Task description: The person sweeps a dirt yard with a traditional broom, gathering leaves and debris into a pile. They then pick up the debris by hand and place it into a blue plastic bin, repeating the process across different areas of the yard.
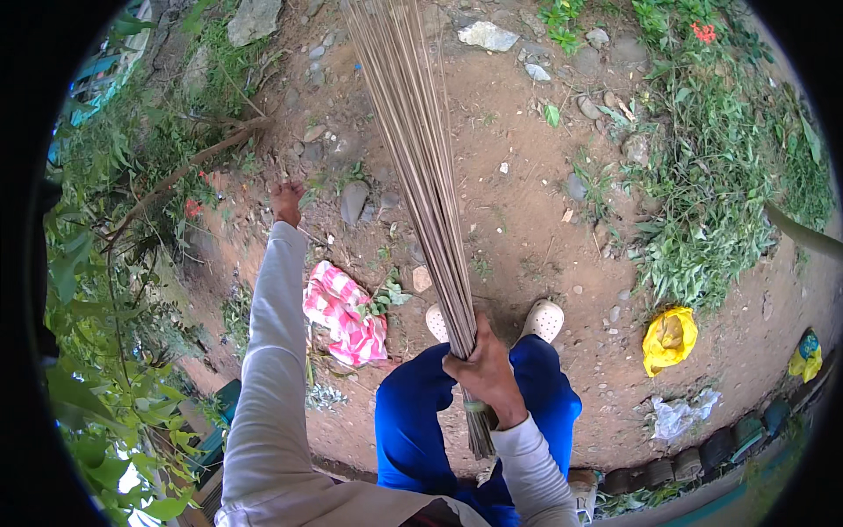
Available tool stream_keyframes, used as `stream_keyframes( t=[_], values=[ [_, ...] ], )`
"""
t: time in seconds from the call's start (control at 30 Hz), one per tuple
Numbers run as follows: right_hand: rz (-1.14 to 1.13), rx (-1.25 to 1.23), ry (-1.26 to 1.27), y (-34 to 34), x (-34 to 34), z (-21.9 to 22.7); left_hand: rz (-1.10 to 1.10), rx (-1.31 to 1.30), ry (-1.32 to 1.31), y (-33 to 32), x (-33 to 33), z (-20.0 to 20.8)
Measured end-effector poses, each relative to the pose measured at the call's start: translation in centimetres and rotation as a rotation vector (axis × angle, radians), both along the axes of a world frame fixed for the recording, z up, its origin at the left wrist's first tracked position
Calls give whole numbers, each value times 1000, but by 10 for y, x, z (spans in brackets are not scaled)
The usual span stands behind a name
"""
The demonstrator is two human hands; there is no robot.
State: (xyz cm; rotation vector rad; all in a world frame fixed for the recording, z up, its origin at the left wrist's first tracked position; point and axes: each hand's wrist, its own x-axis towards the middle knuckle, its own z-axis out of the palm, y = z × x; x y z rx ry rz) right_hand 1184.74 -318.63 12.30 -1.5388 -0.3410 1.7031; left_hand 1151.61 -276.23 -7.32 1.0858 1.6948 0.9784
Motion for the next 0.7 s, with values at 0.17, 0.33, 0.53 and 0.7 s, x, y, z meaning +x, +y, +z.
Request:
stream_keyframes(
  t=[0.17,0.33,0.53,0.7],
  values=[
    [184,-17,-333,-56,-35,12,59,167,-169,-88,-83,105],
    [413,-168,-290,-105,-60,137,250,-134,-135,-200,-124,220],
    [399,-83,168,-118,18,332,52,-458,-65,-286,-109,330],
    [650,-42,-464,-135,29,364,-430,-206,415,-370,-123,373]
  ],
)
